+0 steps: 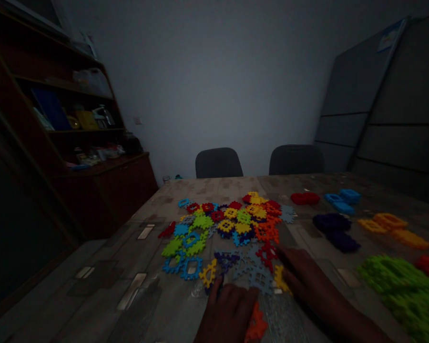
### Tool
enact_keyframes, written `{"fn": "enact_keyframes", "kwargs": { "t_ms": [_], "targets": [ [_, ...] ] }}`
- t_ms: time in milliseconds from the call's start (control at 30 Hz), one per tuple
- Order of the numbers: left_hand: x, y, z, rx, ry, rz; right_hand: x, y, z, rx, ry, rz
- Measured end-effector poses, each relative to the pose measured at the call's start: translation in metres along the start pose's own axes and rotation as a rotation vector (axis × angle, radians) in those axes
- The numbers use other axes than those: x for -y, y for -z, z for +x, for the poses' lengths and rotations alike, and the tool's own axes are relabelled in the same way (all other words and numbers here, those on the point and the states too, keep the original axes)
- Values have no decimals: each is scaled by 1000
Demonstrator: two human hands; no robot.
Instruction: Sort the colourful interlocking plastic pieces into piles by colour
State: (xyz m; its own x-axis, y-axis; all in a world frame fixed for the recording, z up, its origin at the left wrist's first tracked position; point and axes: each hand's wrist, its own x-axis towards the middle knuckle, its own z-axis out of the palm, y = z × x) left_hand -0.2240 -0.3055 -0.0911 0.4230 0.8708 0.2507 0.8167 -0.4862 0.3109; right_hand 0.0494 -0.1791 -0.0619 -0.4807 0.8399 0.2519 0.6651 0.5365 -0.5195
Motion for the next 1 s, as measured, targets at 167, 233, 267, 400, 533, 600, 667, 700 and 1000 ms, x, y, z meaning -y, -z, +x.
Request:
{"fn": "enact_keyframes", "kwargs": {
  "t_ms": [167,233,267,400,533,600,667,700,1000],
  "targets": [
    [5,4,1,17,17,-15,1,-7,8,19,4,-17],
    [5,5,2,26,26,-22,-1,-3,19,18,-10,-47],
    [4,6,2,24,31,-26,-2,0,26,19,-14,-64],
    [3,5,2,-64,82,-19,-4,4,58,40,-7,-135],
    [9,2,2,-63,41,-8,-3,-1,83,80,-34,-198],
    [13,2,2,-47,2,-1,-2,-1,86,104,-35,-218],
    [16,2,2,-55,-13,14,-2,2,84,123,-26,-229],
    [16,2,2,-69,-5,22,-2,5,80,133,-21,-232],
    [9,8,3,-119,-46,43,-10,29,40,175,-43,-199]
  ]
}}
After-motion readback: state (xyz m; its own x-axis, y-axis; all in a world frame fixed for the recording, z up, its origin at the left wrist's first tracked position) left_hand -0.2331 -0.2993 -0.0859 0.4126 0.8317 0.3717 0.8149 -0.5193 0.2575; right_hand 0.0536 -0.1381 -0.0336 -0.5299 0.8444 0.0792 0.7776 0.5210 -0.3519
